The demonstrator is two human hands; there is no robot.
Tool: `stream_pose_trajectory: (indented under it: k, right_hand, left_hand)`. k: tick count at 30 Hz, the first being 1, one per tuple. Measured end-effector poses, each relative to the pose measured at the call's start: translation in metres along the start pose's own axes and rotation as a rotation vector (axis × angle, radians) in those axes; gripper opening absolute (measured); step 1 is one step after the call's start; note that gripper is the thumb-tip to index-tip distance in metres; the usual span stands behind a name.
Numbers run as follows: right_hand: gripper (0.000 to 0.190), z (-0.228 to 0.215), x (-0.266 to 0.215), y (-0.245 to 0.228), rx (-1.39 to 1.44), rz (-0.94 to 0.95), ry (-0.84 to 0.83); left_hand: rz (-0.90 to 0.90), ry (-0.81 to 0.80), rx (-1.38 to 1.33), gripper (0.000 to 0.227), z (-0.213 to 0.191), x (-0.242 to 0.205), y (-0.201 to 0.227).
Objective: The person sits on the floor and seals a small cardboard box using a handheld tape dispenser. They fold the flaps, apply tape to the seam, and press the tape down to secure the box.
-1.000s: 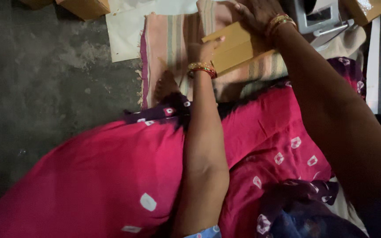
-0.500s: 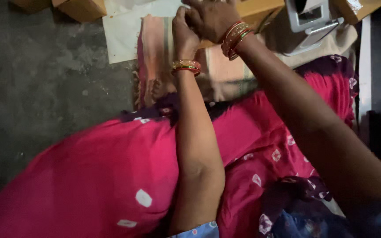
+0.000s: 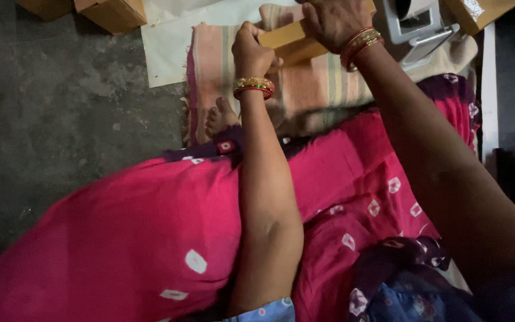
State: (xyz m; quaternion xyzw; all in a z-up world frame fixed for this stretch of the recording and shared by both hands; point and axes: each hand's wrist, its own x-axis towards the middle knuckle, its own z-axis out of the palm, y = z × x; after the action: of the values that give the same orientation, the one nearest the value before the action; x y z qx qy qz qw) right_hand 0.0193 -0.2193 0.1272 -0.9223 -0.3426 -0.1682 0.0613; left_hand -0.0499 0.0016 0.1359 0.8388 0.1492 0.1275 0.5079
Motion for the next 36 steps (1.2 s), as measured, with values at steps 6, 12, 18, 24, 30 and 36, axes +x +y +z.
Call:
stream_pose_trajectory:
  k: [6, 12, 18, 24, 30, 36]
  right_hand:
    - [0.017, 0.02, -0.018, 0.046, -0.288, -0.196, 0.145]
    - [0.037, -0.015, -0.036, 0.025, -0.168, 0.051, 0.009]
    - [0.08, -0.029, -0.073, -0.049, -0.011, 0.381, -0.373]
    - [0.074, 0.017, -0.06, -0.091, 0.125, 0.297, -0.374]
    - [0.082, 0.066, 0.005, -0.116, 0.107, 0.022, -0.206]
    - [0.096, 0.038, 0.023, -0.099, 0.022, 0.049, -0.368]
  left_hand:
    - [-0.077, -0.019, -0.042, 0.042, 0.005, 0.003, -0.006]
    - [0.048, -0.249, -0.19, 0.08, 0.031, 0.033, -0.043]
    - [-0.085, -0.139, -0.418, 0.083, 0.067, 0.05, -0.106]
    - [-0.479, -0.094, 0.023, 0.093, 0.061, 0.041, -0.115]
    - [-0.381, -0.01, 0.121, 0.098, 0.046, 0.035, -0.09]
    - [-0.466, 0.115, 0.118, 0.104, 0.069, 0.045, -0.105]
